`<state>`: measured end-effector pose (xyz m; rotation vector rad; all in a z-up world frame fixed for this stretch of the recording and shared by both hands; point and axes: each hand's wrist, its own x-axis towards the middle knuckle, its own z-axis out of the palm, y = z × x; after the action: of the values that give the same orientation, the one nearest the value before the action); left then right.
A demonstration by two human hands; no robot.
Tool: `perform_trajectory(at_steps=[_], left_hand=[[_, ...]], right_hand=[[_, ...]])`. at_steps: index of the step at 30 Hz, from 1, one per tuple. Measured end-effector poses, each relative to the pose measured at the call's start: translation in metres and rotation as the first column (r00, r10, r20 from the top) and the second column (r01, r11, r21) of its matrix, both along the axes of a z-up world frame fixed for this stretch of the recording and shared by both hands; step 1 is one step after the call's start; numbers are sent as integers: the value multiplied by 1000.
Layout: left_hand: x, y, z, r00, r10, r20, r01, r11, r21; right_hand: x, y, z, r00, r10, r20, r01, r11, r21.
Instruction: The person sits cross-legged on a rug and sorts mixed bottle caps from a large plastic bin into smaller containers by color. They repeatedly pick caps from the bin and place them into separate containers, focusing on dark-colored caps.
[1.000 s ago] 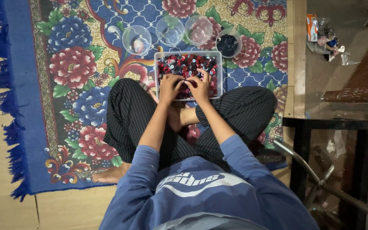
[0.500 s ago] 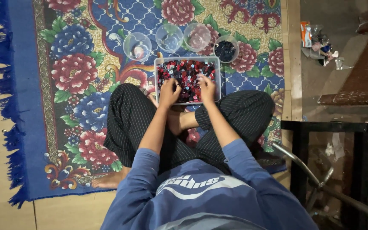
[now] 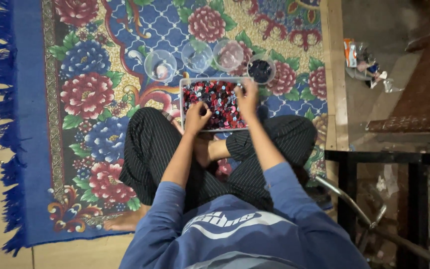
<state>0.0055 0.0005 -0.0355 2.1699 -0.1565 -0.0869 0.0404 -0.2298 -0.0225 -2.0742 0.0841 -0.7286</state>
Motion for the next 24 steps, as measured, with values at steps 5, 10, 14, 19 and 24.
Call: perform_trajectory(at_steps=[5,10,14,19,24], left_hand=[[6,2,-9,999,-45,-18,44,999,-30],[4,1,5,995,-101,-2,101,995,-24],[3,0,7,994,-110,21,108,993,46],[0,0,13,992,-123,-37,128,967,221],[0,-4,5,993,-99,-57,113,917,383]], right_hand=[[-41,54,-79,926,290,-243,-255,952,168],[-51,53,-79,912,227,-341,-186,971,148],[-53,51,-74,925,191,-329,-173,981,84],[-55,52,-57,955,142,-262,-141,990,23],[-56,49,-69,958,136,-253,-128,991,48]])
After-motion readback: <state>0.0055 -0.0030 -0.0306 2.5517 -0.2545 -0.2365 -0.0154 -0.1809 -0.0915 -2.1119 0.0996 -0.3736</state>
